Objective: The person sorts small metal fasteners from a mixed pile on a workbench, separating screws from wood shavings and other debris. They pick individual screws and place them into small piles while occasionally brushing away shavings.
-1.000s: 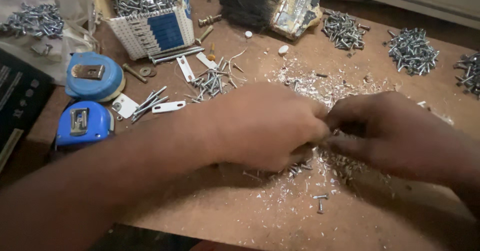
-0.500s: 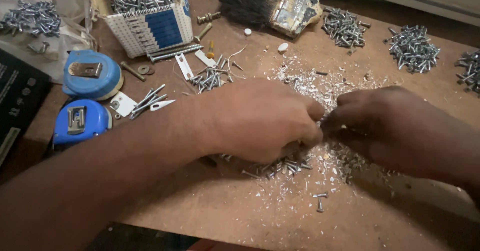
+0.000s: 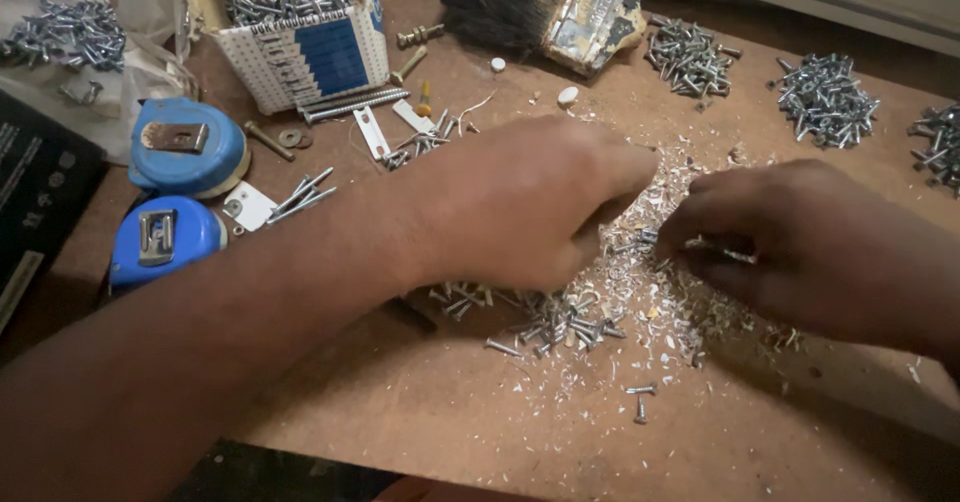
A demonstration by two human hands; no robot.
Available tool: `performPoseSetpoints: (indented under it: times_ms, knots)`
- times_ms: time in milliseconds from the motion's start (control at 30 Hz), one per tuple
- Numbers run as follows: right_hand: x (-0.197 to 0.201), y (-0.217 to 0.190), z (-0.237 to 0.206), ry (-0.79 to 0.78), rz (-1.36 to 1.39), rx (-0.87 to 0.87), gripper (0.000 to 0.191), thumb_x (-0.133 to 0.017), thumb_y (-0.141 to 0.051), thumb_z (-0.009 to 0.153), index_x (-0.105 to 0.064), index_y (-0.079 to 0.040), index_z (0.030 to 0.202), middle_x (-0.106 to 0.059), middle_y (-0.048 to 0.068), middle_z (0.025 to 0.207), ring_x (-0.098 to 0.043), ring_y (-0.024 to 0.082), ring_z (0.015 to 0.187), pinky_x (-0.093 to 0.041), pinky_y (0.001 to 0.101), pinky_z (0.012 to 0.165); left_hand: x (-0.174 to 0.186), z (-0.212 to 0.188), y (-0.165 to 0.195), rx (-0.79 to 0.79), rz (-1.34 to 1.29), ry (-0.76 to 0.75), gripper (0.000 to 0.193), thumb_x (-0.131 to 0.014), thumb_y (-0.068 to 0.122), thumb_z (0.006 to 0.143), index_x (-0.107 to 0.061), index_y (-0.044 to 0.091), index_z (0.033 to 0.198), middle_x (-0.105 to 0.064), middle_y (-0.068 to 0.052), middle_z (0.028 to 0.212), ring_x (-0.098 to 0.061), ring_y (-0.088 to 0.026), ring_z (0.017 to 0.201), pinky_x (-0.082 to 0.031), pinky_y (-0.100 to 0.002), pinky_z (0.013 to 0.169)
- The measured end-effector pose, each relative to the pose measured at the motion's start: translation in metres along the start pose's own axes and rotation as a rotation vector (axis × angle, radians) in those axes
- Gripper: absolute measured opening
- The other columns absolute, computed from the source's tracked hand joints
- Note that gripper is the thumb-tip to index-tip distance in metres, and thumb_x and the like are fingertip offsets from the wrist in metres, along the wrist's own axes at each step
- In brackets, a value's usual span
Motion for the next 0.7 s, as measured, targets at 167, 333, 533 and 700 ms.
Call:
performPoseSetpoints:
  times_ms: [167, 333, 533, 700]
  knots:
    - [-0.01, 0.016, -0.001, -0.084, -0.139, -0.184, 0.022, -0.077, -0.032, 0.083, -0.081, -0.023, 0.103, -0.081, 0.0, 0.089, -0.078, 0.019, 0.075, -0.061, 0.0356, 0.075, 0.0, -0.003, -0.004, -0.04, -0.046, 0.139, 0.028, -0.069, 0.005, 0.079, -0.067, 0.005, 0.107, -0.068, -0.013, 0.107, -0.07, -0.033, 0.1, -0.055, -0.045, 0.085]
    - [-0.013, 0.051, -0.005, -0.083, 0.078, -0.353, 0.015, -0.076, -0.025, 0.086, -0.072, -0.016, 0.097, -0.073, 0.004, 0.078, -0.065, 0.018, 0.068, -0.058, 0.0411, 0.066, -0.001, -0.002, -0.006, -0.055, 0.028, 0.218, 0.016, -0.075, 0.011, 0.084, -0.069, 0.007, 0.098, -0.066, -0.012, 0.103, -0.069, -0.031, 0.098, -0.055, -0.045, 0.084]
    - [-0.011, 0.094, -0.013, 0.004, 0.757, -0.222, 0.013, -0.062, 0.003, 0.088, -0.05, -0.002, 0.09, -0.043, 0.005, 0.072, -0.036, 0.017, 0.066, -0.04, 0.0371, 0.056, -0.002, -0.001, -0.007, -0.034, 0.008, 0.239, 0.015, -0.075, 0.013, 0.087, -0.068, 0.006, 0.099, -0.067, -0.01, 0.099, -0.069, -0.028, 0.097, -0.055, -0.044, 0.083]
    - [-0.022, 0.102, -0.017, -0.091, 0.924, -0.427, 0.026, -0.057, 0.002, 0.087, -0.067, -0.006, 0.109, -0.055, 0.011, 0.073, -0.044, 0.02, 0.058, -0.039, 0.0364, 0.051, -0.003, 0.001, -0.011, -0.045, 0.016, 0.283, 0.017, -0.078, 0.018, 0.088, -0.069, 0.005, 0.092, -0.069, -0.008, 0.091, -0.071, -0.026, 0.09, -0.055, -0.042, 0.08]
Point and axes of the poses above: each hand's wrist, its own z-axis towards the middle knuckle, its own x-axis out of the back of the hand, y = z × x, the point moved 2 cm from there along z, towards the middle knuckle
